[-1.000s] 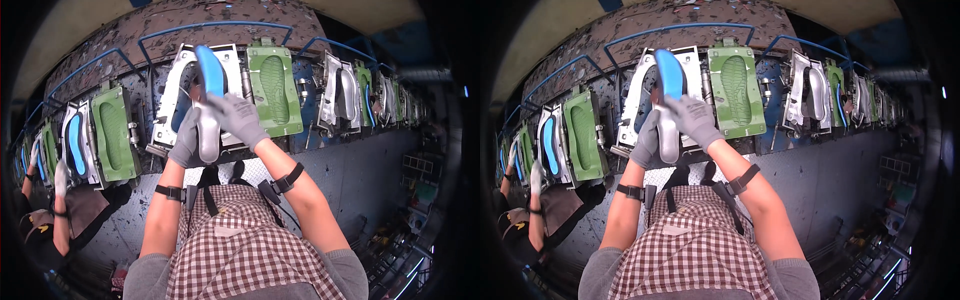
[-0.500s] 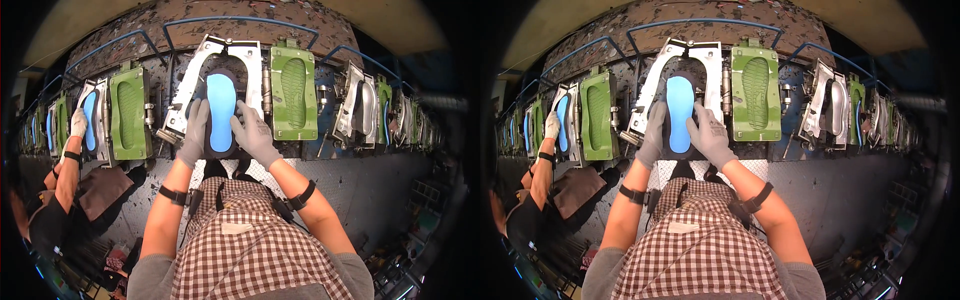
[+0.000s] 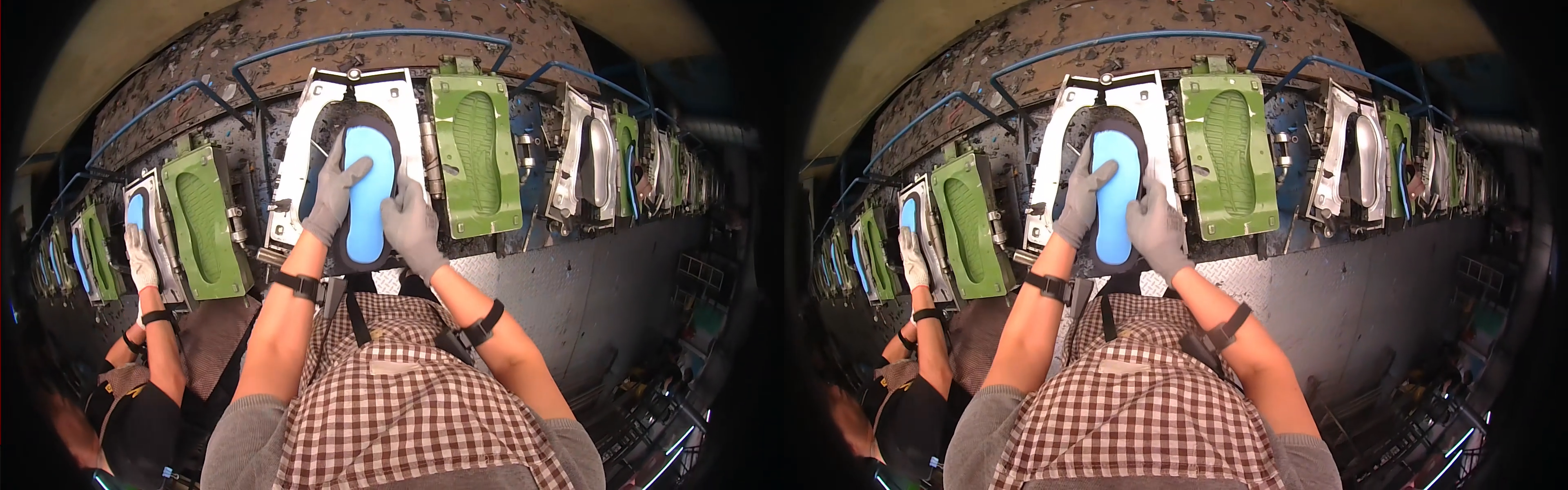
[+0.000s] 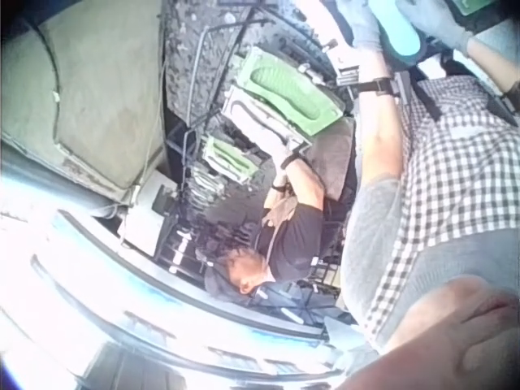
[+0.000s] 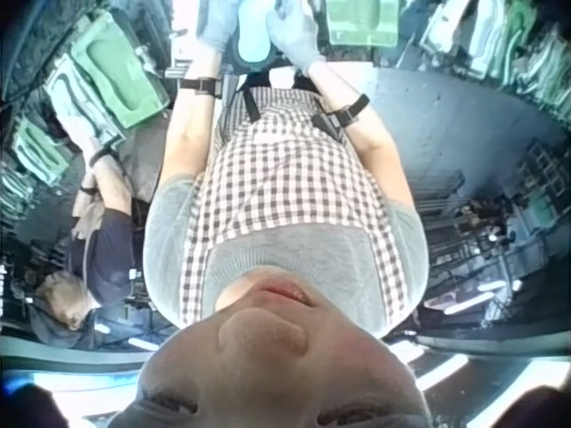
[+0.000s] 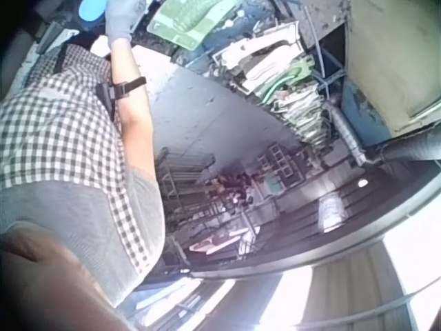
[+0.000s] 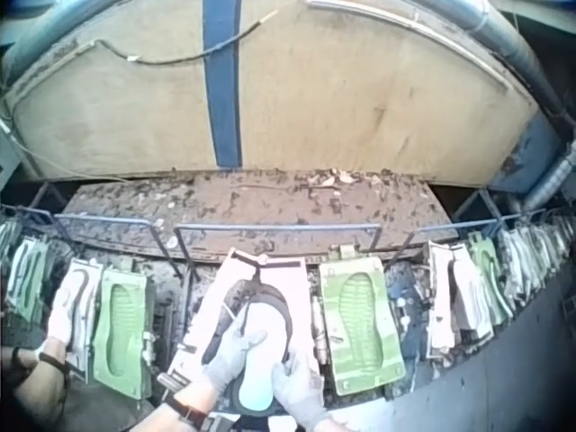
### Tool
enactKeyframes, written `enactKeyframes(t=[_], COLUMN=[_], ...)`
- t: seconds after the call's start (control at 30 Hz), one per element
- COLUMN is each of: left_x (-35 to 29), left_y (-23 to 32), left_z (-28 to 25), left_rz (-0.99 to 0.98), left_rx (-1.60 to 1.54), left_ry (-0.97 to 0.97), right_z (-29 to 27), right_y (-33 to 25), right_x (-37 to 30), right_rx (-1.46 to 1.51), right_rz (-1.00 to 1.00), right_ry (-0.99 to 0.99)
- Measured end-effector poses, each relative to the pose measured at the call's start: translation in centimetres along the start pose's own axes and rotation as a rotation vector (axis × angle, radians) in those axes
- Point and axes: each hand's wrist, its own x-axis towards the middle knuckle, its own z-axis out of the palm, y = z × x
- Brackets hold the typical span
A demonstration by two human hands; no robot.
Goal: Insert insoles and assemble sandals using industrial shoe molds.
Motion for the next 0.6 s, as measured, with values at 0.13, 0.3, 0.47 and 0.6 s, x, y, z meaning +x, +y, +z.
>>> enactKeyframes(t=[0.13, 0.3, 0.47, 0.6], left_x=[4.4, 4.3, -0.4, -5.5], left_y=[0.9, 0.7, -5.2, -4.3], left_z=[1.3, 4.4, -0.3, 4.4], left_rz=[0.094, 0.18, 0.109, 0.281], left_rx=[0.0, 0.149, 0.476, 0.725], left_ry=[0.056, 0.2, 0.232, 0.33], right_z=[-0.8, -2.6, -9.4, -22.7], right_y=[-0.5, 0.5, 2.7, 13.5], right_x=[4.9, 7.4, 3.0, 3.6], right_rx=[-0.16, -0.303, -0.197, 0.061], right_rz=[-0.098, -0.289, -0.274, -0.368], right_ry=[0.082, 0.155, -0.011, 0.587])
